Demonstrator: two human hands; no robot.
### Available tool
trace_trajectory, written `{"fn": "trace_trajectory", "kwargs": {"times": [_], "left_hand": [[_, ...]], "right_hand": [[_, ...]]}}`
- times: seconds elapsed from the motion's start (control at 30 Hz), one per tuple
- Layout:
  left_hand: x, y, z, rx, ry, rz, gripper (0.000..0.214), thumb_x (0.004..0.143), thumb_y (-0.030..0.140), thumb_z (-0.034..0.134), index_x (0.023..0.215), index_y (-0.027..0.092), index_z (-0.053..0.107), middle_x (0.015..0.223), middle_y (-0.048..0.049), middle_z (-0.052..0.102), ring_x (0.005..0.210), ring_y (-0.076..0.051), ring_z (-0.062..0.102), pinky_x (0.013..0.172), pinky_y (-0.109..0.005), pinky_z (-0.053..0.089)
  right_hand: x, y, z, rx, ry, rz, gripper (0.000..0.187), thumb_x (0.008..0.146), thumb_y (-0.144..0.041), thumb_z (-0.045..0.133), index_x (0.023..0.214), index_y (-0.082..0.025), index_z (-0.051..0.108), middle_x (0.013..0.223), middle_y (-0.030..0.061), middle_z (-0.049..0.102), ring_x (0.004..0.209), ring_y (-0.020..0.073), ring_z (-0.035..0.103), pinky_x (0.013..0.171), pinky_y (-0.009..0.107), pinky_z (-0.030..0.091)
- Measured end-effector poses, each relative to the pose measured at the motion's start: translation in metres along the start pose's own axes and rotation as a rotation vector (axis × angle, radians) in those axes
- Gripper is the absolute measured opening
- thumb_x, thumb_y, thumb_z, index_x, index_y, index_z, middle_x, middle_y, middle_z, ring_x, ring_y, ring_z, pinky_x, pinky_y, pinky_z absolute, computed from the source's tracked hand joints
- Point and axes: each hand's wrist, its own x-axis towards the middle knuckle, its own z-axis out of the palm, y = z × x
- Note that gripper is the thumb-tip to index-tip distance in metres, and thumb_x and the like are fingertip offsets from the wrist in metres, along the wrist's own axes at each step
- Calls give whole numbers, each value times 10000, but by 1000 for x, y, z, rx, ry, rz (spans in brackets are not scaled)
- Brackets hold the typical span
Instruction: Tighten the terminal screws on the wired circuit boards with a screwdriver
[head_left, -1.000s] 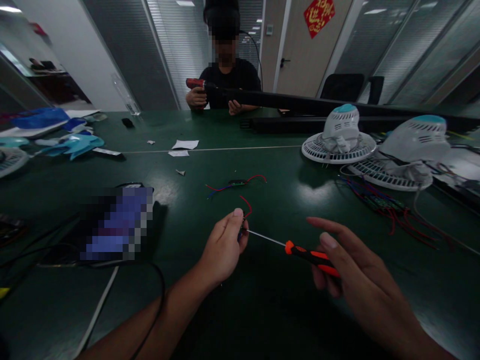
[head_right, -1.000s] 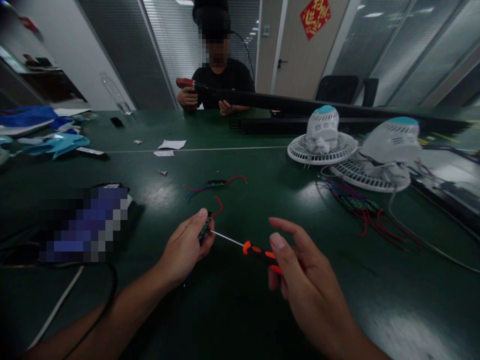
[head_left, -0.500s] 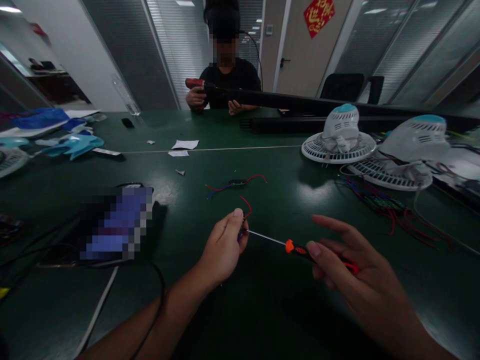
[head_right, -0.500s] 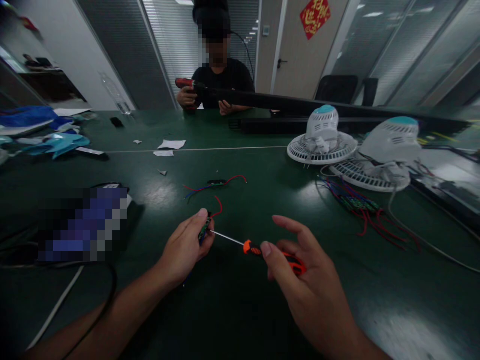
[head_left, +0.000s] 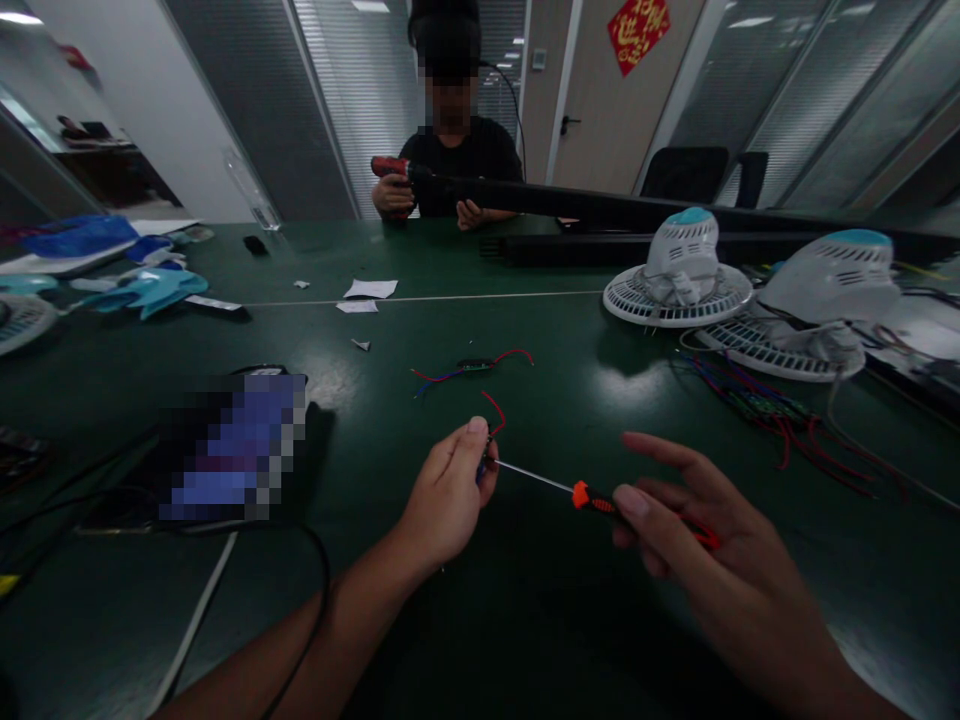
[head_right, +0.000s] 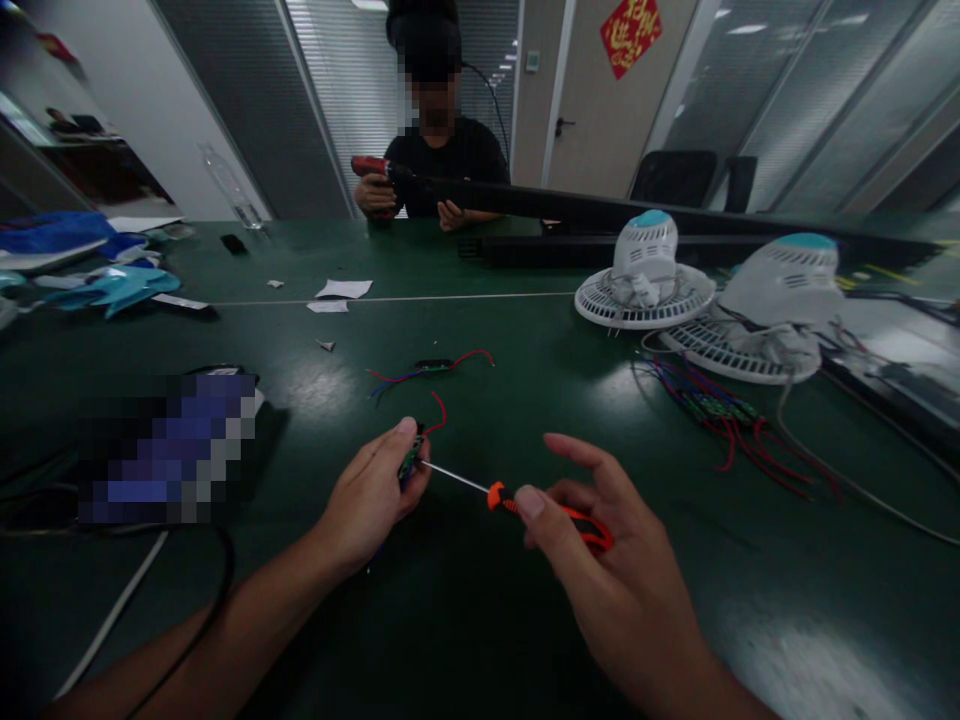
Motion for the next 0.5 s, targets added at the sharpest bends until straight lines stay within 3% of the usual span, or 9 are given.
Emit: {"fn": "trace_trajectory", "kwargs": {"times": [0.2, 0.5], "left_hand": [[-1, 1, 0, -7, -22, 6, 393, 886, 521, 416, 701, 186, 504, 469, 76, 383, 373, -56, 312, 389, -191, 251], [-1, 1, 1, -11, 21, -26, 375, 887, 511, 428, 722, 185, 515, 480, 73, 391, 389, -65, 322, 397, -198, 249]], "right_hand": [[-1, 1, 1, 6, -29, 115, 539, 908, -582, 446, 1266, -187, 526, 465, -43, 590, 378, 143, 535, 361, 252, 404], [0, -1, 0, -55, -12, -19, 476, 870, -485, 533, 1215, -157, 521, 493, -38, 609, 399, 134, 525, 371, 244, 429]]}}
